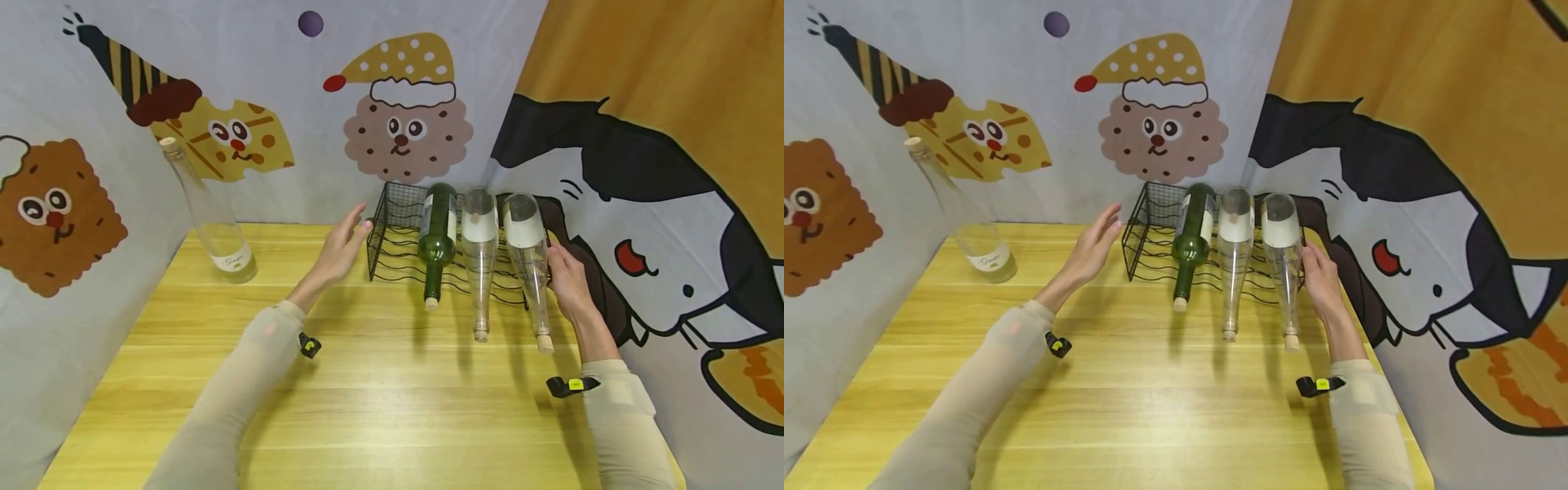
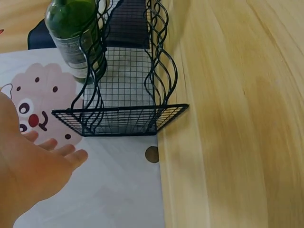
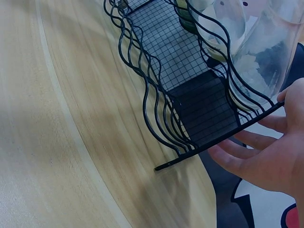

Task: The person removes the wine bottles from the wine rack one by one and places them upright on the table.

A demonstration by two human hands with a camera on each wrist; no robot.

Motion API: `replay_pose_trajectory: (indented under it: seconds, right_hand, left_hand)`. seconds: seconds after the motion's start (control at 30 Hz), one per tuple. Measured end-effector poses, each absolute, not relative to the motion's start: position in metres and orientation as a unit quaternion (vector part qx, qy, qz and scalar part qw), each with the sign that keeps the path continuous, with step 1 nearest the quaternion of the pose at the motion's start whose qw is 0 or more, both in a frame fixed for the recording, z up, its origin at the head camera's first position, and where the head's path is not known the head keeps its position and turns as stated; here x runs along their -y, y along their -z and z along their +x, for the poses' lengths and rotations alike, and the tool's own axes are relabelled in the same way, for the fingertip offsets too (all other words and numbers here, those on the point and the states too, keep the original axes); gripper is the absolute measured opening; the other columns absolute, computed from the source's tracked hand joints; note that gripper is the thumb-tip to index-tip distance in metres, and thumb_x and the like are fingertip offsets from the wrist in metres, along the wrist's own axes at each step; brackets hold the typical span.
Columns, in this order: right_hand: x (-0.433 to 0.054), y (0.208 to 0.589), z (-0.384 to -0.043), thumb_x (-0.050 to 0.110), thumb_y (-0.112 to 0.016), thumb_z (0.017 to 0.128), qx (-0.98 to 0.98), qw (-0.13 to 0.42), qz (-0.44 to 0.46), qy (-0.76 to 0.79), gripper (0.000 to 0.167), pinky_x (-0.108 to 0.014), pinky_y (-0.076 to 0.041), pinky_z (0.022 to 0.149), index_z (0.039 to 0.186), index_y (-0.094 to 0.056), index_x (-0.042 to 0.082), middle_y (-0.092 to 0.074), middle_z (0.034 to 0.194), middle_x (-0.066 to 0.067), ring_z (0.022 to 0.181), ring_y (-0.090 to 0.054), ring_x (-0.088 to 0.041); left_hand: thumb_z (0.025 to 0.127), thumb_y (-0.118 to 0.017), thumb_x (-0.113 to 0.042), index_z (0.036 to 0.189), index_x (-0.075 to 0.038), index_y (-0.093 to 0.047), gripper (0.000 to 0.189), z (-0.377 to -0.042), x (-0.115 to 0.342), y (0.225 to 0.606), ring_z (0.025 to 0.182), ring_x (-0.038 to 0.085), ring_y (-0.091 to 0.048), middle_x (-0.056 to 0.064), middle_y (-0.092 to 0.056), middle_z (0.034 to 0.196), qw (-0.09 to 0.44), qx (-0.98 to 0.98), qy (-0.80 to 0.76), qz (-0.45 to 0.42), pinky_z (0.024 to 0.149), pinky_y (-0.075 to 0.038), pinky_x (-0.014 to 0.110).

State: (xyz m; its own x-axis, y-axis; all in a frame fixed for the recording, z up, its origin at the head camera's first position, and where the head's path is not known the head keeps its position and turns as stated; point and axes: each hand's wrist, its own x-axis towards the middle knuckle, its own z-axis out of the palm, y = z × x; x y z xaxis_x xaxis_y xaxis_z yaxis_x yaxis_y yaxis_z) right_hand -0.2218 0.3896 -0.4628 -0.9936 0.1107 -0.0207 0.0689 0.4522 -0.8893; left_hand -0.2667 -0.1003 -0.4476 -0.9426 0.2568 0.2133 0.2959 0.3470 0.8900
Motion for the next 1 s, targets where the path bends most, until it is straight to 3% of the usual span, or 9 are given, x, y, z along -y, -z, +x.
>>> replay_pose_trajectory:
  seconds: [0.2, 0.33, 0.57, 0.8, 1.0]
  right_hand:
    - [-0.390, 0.464, -0.222, 0.055, -0.024, 0.123, 0.845, 0.015, -0.053, -0.533, 0.072, -0.077, -0.036, 0.133, 0.182, -0.022, 0.014, -0.021, 0.189, -0.021, 0.169, -0.031, -0.050]
    - [-0.388, 0.462, -0.221, 0.056, -0.023, 0.122, 0.838, 0.009, -0.050, -0.544, 0.071, -0.075, -0.040, 0.132, 0.183, -0.022, 0.019, -0.024, 0.188, -0.021, 0.166, -0.037, -0.047]
    - [-0.388, 0.461, -0.221, 0.054, -0.023, 0.123, 0.840, 0.016, -0.049, -0.540, 0.071, -0.077, -0.039, 0.131, 0.182, -0.021, 0.017, -0.023, 0.188, -0.021, 0.165, -0.037, -0.046]
    - [-0.388, 0.461, -0.220, 0.056, -0.022, 0.122, 0.837, 0.013, -0.048, -0.545, 0.071, -0.074, -0.044, 0.130, 0.182, -0.022, 0.019, -0.027, 0.186, -0.023, 0.160, -0.043, -0.040]
    - [-0.388, 0.461, -0.219, 0.058, -0.024, 0.122, 0.837, 0.014, -0.049, -0.545, 0.072, -0.076, -0.040, 0.132, 0.182, -0.022, 0.020, -0.024, 0.188, -0.021, 0.165, -0.037, -0.046]
  left_hand:
    - [0.116, -0.034, -0.073, 0.183, -0.029, -0.022, 0.080, -0.269, 0.094, 0.452, 0.172, 0.039, -0.036, 0.006, -0.028, 0.189, -0.025, 0.823, 0.549, -0.143, 0.141, -0.032, 0.066]
    - [0.118, -0.031, -0.070, 0.182, -0.025, -0.023, 0.078, -0.271, 0.093, 0.457, 0.170, 0.040, -0.039, 0.007, -0.030, 0.189, -0.041, 0.820, 0.553, -0.141, 0.143, -0.030, 0.062]
    - [0.122, -0.032, -0.059, 0.181, -0.022, -0.029, 0.070, -0.271, 0.091, 0.462, 0.176, 0.035, -0.027, 0.008, -0.024, 0.190, -0.066, 0.796, 0.587, -0.135, 0.144, -0.030, 0.057]
    - [0.124, -0.034, -0.052, 0.181, -0.019, -0.029, 0.066, -0.271, 0.090, 0.468, 0.176, 0.035, -0.028, 0.009, -0.027, 0.189, -0.066, 0.794, 0.591, -0.126, 0.146, -0.025, 0.056]
    - [0.124, -0.035, -0.047, 0.181, -0.016, -0.026, 0.065, -0.272, 0.089, 0.472, 0.175, 0.038, -0.028, 0.011, -0.021, 0.191, -0.084, 0.767, 0.623, -0.128, 0.134, -0.045, 0.062]
